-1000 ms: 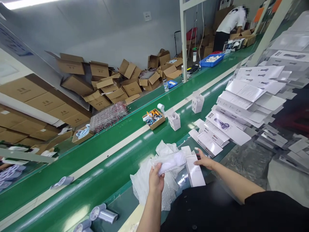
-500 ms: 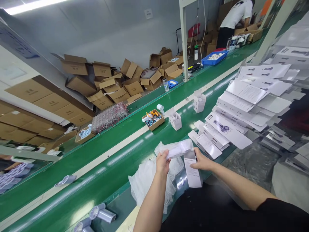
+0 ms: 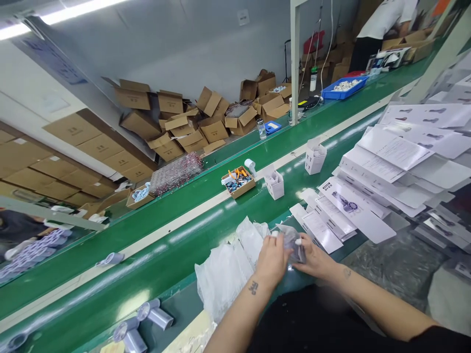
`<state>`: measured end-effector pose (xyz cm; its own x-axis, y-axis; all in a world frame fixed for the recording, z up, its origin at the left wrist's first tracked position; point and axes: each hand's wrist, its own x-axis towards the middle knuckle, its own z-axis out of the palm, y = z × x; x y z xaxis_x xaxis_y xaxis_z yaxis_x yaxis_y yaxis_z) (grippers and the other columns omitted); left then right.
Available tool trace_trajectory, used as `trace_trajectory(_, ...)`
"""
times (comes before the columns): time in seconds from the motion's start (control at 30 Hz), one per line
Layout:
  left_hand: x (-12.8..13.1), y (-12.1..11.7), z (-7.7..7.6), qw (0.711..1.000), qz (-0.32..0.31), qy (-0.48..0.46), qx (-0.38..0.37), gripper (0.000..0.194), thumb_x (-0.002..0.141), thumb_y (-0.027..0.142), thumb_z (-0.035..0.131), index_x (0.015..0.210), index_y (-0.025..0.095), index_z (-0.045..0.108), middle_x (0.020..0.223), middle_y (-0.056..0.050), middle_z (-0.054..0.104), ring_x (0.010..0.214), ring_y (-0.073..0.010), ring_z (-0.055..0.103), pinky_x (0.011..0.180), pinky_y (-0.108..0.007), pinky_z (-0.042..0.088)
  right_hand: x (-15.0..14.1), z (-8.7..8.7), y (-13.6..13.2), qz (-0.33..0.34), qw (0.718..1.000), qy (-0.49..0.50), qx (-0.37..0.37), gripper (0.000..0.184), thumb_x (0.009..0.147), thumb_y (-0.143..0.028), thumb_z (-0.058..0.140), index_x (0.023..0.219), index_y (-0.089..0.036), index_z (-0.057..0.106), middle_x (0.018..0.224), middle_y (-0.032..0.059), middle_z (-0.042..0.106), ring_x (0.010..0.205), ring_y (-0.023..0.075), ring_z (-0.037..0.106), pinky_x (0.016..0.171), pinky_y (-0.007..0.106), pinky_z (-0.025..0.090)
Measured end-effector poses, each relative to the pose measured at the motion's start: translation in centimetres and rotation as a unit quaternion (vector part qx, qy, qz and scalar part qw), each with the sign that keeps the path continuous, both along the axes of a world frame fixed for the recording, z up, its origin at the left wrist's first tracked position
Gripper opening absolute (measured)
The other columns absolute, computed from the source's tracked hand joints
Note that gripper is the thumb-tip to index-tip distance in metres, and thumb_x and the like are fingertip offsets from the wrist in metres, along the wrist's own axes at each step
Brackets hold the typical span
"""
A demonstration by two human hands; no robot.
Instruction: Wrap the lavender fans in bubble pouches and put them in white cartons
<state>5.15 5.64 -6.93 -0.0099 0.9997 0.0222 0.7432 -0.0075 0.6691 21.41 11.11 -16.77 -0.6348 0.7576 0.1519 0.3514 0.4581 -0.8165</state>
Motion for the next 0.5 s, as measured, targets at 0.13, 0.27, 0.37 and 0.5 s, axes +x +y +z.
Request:
trace_trajectory(0.13,1.2,-1.8,-1.0,0.988,-0.136,0.074,-0.006,0.041,0.081,0.031,0.061,0.120,0.022,0.057,0.108,-0.017,0.064,0.123,-0.0388,0.038,0.103,-0.061,0.017,2.4,0.6,0.3,-0.001,0.997,0.018,-0.079,0.059,0.066,-0.027,0.068,0.117,-0.025,0.038,0.124,0.0125,0.046,0.116,0.0332,0.049,0.099,0.053,0.041)
trace_trajectory(0.27,0.0,-2.8,0.6,0.997,-0.070,-0.034,0.014,0.026,0.083,0.028,0.059,0.107,0.026,0.066,0.096,-0.012,0.068,0.113,-0.0317,0.048,0.107,-0.056,0.019,1.6,2.8,1.8,0.035,0.995,0.037,-0.081,0.059,0.067,-0.026,0.067,0.119,-0.028,0.040,0.129,0.0102,0.047,0.121,0.0334,0.046,0.104,0.052,0.036)
trace_trajectory(0.37,-3.7,-4.2,1.6,0.963,0.139,-0.224,0.055,0.015,0.075,0.024,0.068,0.089,0.025,0.073,0.090,-0.011,0.068,0.099,-0.0262,0.056,0.103,-0.043,0.032,-1.6,5.5,5.0,0.028,0.996,0.050,-0.069,0.071,0.067,-0.027,0.067,0.128,-0.025,0.032,0.137,0.0128,0.040,0.128,0.0351,0.039,0.108,0.051,0.031)
trace_trajectory(0.5,-12.1,-8.7,-1.0,0.820,0.474,-0.309,0.085,0.011,0.064,0.025,0.076,0.073,0.019,0.071,0.081,-0.007,0.068,0.087,-0.0216,0.060,0.084,-0.029,0.045,-9.5,7.0,11.4,0.027,1.000,0.011,0.005,0.078,0.064,-0.023,0.066,0.131,-0.019,0.026,0.141,0.0164,0.034,0.131,0.0354,0.033,0.110,0.047,0.025)
